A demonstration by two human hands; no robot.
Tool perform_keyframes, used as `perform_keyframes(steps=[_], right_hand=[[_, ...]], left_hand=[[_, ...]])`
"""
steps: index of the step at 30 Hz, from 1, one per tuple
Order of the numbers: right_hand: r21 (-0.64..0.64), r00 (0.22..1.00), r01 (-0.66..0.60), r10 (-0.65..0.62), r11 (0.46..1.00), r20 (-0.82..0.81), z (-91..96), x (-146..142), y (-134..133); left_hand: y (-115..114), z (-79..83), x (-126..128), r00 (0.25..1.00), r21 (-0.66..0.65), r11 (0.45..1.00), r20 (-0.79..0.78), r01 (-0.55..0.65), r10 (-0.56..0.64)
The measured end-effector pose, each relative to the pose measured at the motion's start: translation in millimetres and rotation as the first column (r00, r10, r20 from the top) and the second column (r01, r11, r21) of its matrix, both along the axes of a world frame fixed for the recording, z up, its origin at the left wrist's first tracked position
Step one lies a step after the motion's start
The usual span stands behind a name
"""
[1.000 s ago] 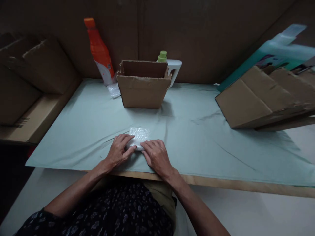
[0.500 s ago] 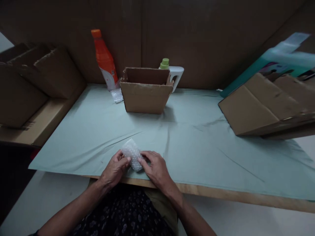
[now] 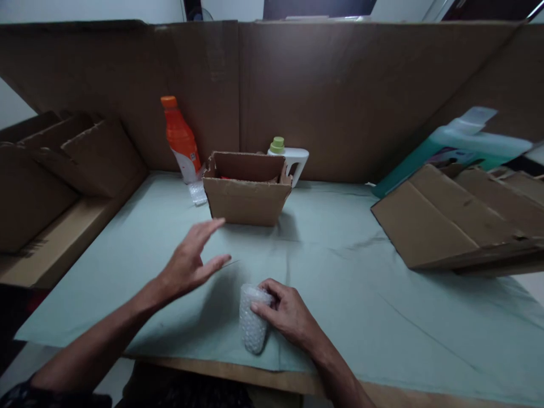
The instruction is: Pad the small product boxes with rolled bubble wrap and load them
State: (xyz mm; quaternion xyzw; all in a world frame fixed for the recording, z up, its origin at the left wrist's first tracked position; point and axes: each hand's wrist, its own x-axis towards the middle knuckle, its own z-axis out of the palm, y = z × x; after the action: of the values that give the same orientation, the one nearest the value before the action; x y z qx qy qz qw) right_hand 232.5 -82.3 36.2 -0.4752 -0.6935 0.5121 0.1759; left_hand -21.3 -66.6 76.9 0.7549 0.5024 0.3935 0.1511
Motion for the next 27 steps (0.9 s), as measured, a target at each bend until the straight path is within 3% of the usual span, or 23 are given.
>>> perform_keyframes(steps=[2,4,7,10,12,14,16,18,19,23,27], right_hand=[[0.004,0.999,-0.023,0.022,1.0,0.023,4.8,7,7],[0.033,0.999,-0.039,0.038,0.999,0.035,15.0,13,14],[0.118,0.998,-0.032,0.026,0.993,0.054,38.0,27,28],[0.27,0.997,0.064,-0.071,0.961,0.015,65.6,47,49],[0.395,0.976,0.215,-0.202,0.893,-0.077,85.9,55,65],[0.52,0.936,0.35,-0.306,0.779,-0.172,107.6,51,85],[0.648,0.923,0.372,-0.339,0.665,-0.183,128.9,36,106],[0.756,0.944,0.272,-0.319,0.596,-0.088,146.2,14,130],[0.787,0.954,0.194,-0.298,0.586,-0.013,152.6,3,142],[0.757,0.921,-0.139,-0.198,0.639,0.336,161.5,-35,186],[0.629,0.767,-0.438,-0.098,0.643,0.634,155.4,-63,212]], left_hand=[[45,23.2,-9,0.985,0.21,0.973,-0.126,-0.092,0.121],[82,33.7,-17,0.951,0.278,0.947,-0.214,-0.162,0.225],[107,24.0,-25,0.924,0.282,0.941,-0.275,-0.186,0.265],[100,-0.2,-28,0.939,0.309,0.938,-0.249,-0.157,0.239],[92,-12.7,-29,0.95,0.309,0.938,-0.21,-0.158,0.23],[88,-18.9,-30,0.959,0.303,0.94,-0.177,-0.16,0.22],[88,-20.5,-30,0.966,0.306,0.94,-0.155,-0.152,0.207],[90,-20.9,-30,0.971,0.315,0.938,-0.138,-0.146,0.197],[91,-21.5,-31,0.973,0.32,0.937,-0.13,-0.142,0.192],[91,-26.9,-31,0.98,0.355,0.928,-0.114,-0.114,0.164],[90,-30.3,-31,0.984,0.351,0.93,-0.097,-0.105,0.148]])
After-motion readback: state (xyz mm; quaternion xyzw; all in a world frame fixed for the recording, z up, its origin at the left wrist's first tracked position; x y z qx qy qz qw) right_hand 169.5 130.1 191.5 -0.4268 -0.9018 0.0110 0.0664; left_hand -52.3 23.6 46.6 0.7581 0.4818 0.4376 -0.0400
